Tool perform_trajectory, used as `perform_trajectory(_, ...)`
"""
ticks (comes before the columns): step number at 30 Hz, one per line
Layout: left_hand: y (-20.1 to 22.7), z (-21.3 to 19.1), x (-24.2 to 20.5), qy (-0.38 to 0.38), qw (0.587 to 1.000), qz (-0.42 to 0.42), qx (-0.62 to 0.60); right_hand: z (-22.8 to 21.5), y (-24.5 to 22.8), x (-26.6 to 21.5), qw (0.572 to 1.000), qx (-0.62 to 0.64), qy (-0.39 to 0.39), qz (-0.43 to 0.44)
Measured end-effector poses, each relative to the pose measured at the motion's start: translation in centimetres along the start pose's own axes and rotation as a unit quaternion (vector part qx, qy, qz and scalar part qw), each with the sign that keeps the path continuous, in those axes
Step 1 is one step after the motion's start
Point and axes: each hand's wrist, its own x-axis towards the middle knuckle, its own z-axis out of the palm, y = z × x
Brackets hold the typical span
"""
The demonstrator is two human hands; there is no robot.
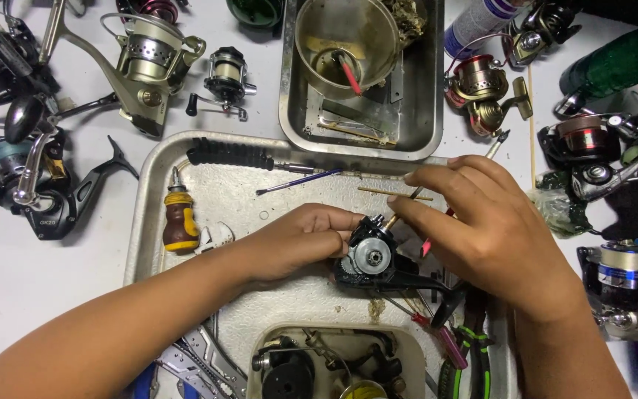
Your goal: Applying grease to the internal gears of a fishing reel body using a small brush for maintenance.
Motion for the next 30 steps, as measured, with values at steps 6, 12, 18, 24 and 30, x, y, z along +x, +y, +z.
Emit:
perform_trajectory(6,-0.32,-0.15,0.0,-0.01,1.0,0.002,-0.003,0.09,-0.22,0.15,1.0,-0.007,-0.002,0.002)
perform_trajectory(12,-0.67,-0.46,0.11,-0.027,1.0,0.013,-0.003,0.26,-0.35,-0.26,1.0,0.0,0.001,0.031)
perform_trajectory(18,0.21,0.13,-0.14,0.001,1.0,-0.01,-0.021,0.73,0.04,-0.34,0.999,-0.029,-0.019,0.011)
perform_trajectory(24,-0.24,-0.01,0.07,0.011,1.0,-0.014,-0.025,0.55,-0.39,-0.13,0.999,0.003,0.007,0.031)
perform_trajectory(30,-0.51,-0.21,-0.04,0.001,0.999,0.007,-0.032,0.84,-0.13,-0.44,0.999,-0.028,-0.017,0.035)
